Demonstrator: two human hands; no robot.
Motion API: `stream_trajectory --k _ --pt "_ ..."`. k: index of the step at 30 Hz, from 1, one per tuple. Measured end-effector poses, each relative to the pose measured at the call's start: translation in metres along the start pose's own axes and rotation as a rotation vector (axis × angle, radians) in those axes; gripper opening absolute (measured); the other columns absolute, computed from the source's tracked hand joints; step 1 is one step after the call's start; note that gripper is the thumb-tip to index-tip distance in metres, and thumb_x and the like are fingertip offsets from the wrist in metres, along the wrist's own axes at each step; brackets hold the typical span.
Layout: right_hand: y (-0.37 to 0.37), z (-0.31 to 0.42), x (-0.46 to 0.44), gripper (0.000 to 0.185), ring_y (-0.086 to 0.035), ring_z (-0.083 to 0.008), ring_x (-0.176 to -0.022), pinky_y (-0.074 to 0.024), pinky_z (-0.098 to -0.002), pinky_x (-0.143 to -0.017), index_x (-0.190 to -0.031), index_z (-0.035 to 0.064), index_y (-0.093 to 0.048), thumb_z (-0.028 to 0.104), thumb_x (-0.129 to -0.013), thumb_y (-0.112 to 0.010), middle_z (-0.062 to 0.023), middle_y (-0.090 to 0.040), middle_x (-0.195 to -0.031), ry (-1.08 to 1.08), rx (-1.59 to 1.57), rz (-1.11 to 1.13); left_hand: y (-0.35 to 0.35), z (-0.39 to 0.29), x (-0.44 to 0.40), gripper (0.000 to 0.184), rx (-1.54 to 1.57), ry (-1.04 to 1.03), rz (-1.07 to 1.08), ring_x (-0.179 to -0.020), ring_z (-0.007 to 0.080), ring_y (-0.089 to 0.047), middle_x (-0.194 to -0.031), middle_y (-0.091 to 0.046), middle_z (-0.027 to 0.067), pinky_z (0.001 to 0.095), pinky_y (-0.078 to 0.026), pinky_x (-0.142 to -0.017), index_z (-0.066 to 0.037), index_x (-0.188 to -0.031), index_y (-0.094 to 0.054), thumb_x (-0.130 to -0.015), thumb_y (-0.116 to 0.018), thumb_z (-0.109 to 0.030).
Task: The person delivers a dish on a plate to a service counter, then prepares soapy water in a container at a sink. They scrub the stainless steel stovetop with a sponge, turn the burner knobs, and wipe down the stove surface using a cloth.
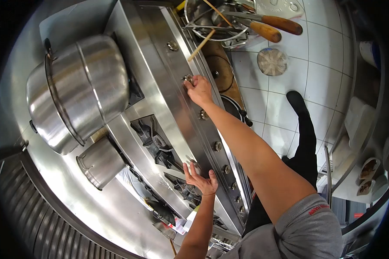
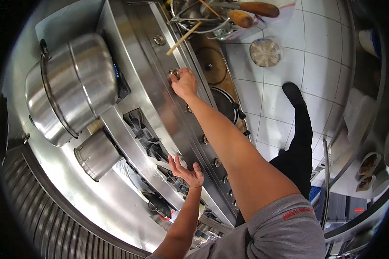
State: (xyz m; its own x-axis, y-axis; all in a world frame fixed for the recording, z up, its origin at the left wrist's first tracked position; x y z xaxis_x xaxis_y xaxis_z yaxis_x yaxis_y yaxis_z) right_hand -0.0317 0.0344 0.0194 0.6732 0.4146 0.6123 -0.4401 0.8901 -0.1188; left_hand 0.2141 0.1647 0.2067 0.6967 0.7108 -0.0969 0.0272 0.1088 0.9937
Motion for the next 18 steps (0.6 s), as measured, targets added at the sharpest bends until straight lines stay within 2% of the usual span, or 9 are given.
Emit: stream_trajectory --k 5,6,9,16,17,18 --pt "0.006 -0.001 -0.002 0.04 -0.06 -0.0321 -0.099 -0.0467 -0.0417 -0.088 -0.102 -0.0011 -0.061 0.03 -0.08 -0.072 -0.0156 -0.062 -0.103 0.016 -0.039 0.038 0.0 -0.002 -0.001 0.074 -0.002 -0.011 -0.008 -0.135 0.0386 -0.029 -0.145 -0.031 0.0268 0.0454 -0.02 -0.106 0.001 -0.139 -0.039 -0.089 -0.052 -0.052" --pt "0.007 0.0 -0.002 0.04 -0.06 -0.0322 -0.099 -0.0468 -0.0415 -0.087 -0.102 -0.0011 -0.061 0.03 -0.08 -0.072 -0.0156 -0.062 -0.103 0.017 -0.028 0.031 -0.001 -0.003 0.0 0.074 0.016 0.005 0.012 -0.137 0.038 -0.025 -0.146 -0.028 0.0257 0.0475 -0.016 -0.11 0.003 -0.138 -0.038 -0.091 -0.051 -0.053" --pt "0.005 -0.001 -0.003 0.04 -0.059 -0.0326 -0.1 -0.0468 -0.0409 -0.088 -0.1 -0.001 -0.061 0.03 -0.079 -0.073 -0.0156 -0.062 -0.102 0.036 -0.011 0.031 -0.001 -0.003 -0.001 0.073 -0.016 -0.012 -0.012 -0.134 0.0384 -0.03 -0.146 -0.031 0.0269 0.0453 -0.02 -0.106 0.001 -0.139 -0.04 -0.089 -0.052 -0.052" --pt "0.012 0.006 -0.003 0.036 -0.063 -0.032 -0.096 -0.0495 -0.0405 -0.083 -0.097 0.0008 -0.065 0.03 -0.078 -0.074 -0.016 -0.066 -0.096 0.098 0.035 0.044 -0.003 0.001 0.001 0.073 -0.026 -0.011 -0.009 -0.131 0.039 -0.034 -0.144 -0.032 0.0273 0.047 -0.022 -0.104 -0.001 -0.138 -0.041 -0.088 -0.053 -0.053" --pt "0.011 0.0 -0.004 0.037 -0.065 -0.0311 -0.092 -0.0509 -0.0402 -0.081 -0.098 0.0013 -0.066 0.031 -0.078 -0.073 -0.0161 -0.068 -0.094 0.094 -0.008 0.022 -0.002 0.002 0.001 0.073 -0.025 -0.005 -0.005 -0.13 0.039 -0.035 -0.144 -0.032 0.0273 0.0474 -0.023 -0.103 -0.001 -0.138 -0.041 -0.088 -0.053 -0.053" --pt "0.013 -0.002 -0.003 0.042 -0.066 -0.0296 -0.091 -0.0512 -0.0394 -0.081 -0.105 0.001 -0.065 0.033 -0.079 -0.073 -0.016 -0.068 -0.096 0.11 -0.058 0.123 0.0 0.002 0.002 0.073 -0.027 0.007 -0.007 -0.129 0.0391 -0.036 -0.144 -0.033 0.0273 0.0477 -0.023 -0.103 -0.001 -0.138 -0.041 -0.088 -0.053 -0.053"
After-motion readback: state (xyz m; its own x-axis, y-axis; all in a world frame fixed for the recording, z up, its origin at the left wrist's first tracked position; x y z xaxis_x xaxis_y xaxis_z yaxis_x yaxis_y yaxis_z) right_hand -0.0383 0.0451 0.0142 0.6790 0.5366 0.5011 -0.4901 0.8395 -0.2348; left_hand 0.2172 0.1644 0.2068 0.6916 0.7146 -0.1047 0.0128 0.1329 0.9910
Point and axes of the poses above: each hand's wrist, its own x-axis away from the middle knuckle, its own y-axis out of the back of the hand, z = x × y, the point moved 4 cm from there along -x, towards the middle knuckle
